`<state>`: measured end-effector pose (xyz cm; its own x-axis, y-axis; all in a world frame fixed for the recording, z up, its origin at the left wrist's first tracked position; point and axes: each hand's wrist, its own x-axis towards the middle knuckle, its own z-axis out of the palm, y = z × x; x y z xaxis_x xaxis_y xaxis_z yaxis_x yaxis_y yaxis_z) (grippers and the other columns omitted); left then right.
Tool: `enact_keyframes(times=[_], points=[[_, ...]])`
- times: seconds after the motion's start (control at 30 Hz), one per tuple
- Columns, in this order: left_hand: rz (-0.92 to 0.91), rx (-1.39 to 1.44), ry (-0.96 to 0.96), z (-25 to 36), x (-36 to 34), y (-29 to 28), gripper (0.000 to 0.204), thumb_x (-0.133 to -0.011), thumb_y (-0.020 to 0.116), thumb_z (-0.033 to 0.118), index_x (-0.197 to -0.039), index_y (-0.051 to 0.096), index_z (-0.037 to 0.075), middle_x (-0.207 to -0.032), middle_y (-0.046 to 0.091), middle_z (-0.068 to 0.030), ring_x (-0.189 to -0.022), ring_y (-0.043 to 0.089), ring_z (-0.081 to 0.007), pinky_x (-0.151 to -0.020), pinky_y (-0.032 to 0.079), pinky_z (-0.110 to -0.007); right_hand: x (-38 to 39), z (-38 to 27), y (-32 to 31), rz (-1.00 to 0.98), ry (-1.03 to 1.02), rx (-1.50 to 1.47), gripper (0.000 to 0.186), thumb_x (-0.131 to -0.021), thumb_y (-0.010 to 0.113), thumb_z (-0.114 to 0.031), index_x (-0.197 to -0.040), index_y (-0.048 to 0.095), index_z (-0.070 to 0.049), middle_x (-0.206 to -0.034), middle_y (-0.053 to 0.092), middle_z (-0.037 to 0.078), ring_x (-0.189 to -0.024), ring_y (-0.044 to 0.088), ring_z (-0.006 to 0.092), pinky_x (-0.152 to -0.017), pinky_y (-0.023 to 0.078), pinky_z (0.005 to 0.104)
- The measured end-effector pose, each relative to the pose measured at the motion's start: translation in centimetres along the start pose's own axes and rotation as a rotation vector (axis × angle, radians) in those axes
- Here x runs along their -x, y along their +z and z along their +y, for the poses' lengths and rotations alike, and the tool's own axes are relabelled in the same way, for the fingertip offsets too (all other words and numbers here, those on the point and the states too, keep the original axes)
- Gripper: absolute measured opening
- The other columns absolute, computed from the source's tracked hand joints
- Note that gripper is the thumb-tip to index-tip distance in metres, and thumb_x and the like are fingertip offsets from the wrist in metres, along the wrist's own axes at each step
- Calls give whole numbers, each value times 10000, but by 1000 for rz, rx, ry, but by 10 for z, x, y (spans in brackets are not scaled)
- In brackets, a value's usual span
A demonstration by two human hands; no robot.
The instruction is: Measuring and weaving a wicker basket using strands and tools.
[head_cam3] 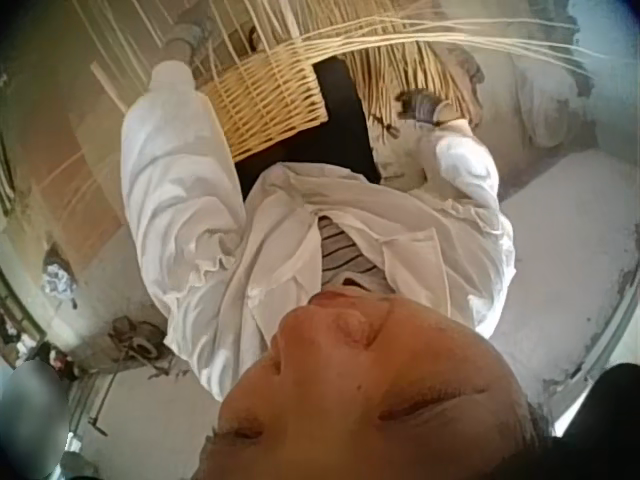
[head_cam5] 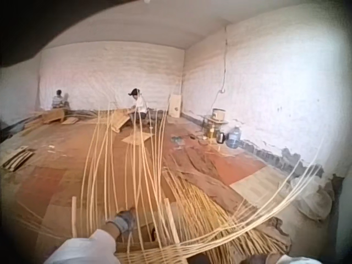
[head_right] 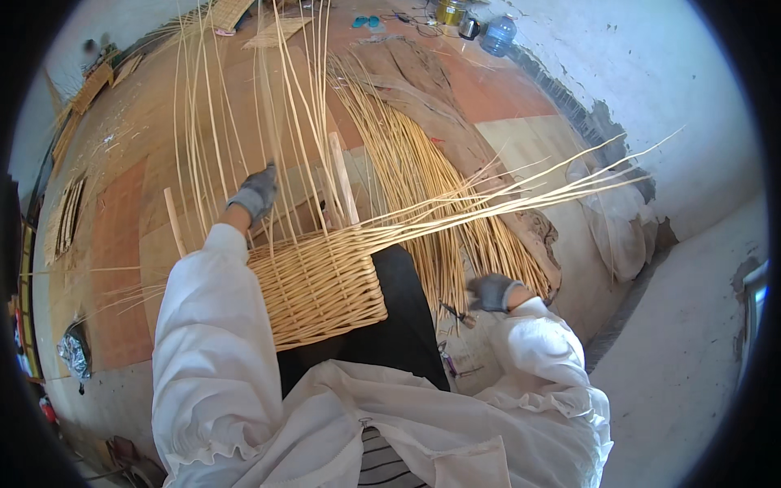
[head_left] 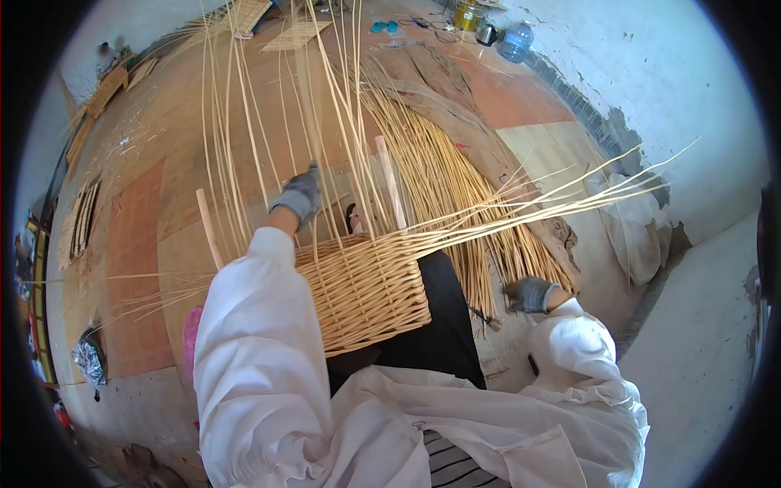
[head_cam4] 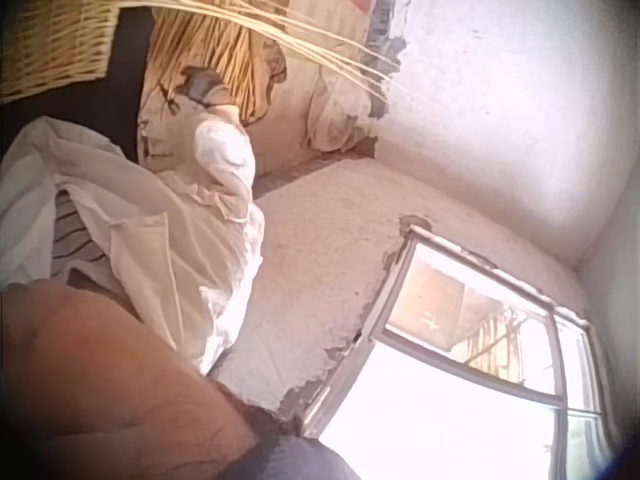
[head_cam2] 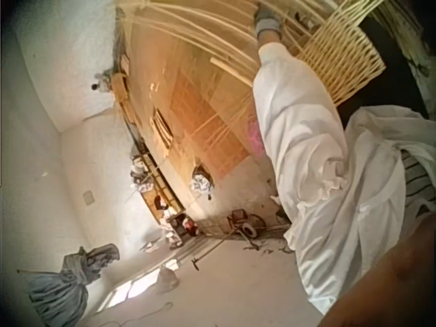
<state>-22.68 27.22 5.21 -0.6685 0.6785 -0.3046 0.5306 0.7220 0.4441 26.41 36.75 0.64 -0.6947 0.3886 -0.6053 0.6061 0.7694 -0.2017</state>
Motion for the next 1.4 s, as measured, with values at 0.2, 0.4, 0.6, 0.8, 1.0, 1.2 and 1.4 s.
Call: enact_keyframes(times=[0.2,0.4,0.6,0.8,1.0,1.2,1.4], points=[[360,409,349,1,36,10,472,-904,352,349,-1191,449,-14,-1180,516,-203,-1090,499,-344,-930,388,-379,-85,-155,-117,1088,-501,-64,238,-825,544,-203,-1008,573,-54,-936,624,130,-822,607,290,-722,494,349],[-118,201,160,-3,120,56,320,-904,377,267,-1028,528,14,-1043,569,-231,-959,556,-326,-806,421,-394,-155,-175,-132,450,179,-172,368,-855,492,-346,-1006,539,-14,-878,611,206,-791,610,319,-719,489,370],[101,108,379,-12,142,20,291,-899,428,273,-1010,515,18,-1010,586,-169,-905,562,-260,-780,433,-342,-148,-166,-122,526,11,-341,500,-854,466,-447,-1005,557,21,-822,603,240,-749,603,348,-731,472,405],[276,1037,14,-217,87,-31,297,-849,537,158,-1075,488,-30,-1027,571,-157,-948,540,-260,-807,439,-323,-181,-168,-116,541,-28,-503,524,-844,456,-469,-909,584,35,-755,627,195,-798,605,338,-751,464,395],[528,679,-11,-180,138,23,401,-812,589,96,-1161,460,-52,-1071,566,-186,-1032,520,-297,-872,421,-337,-137,-187,-107,745,148,-330,384,-834,508,-354,-946,570,9,-918,607,207,-844,588,343,-750,468,387],[301,-73,30,-62,161,9,482,-855,449,374,-1235,449,77,-1111,557,-213,-1091,482,-373,-917,372,-391,-144,-266,-86,986,-501,175,171,-767,561,-173,-880,567,-45,-785,547,125,-760,547,280,-703,449,386],[374,40,81,-101,188,59,408,-855,420,436,-983,622,105,-997,607,-189,-984,541,-361,-905,371,-420,-135,-261,-21,1085,-794,-458,168,-756,586,-169,-673,592,-23,-782,529,121,-693,548,280,-655,457,382]])
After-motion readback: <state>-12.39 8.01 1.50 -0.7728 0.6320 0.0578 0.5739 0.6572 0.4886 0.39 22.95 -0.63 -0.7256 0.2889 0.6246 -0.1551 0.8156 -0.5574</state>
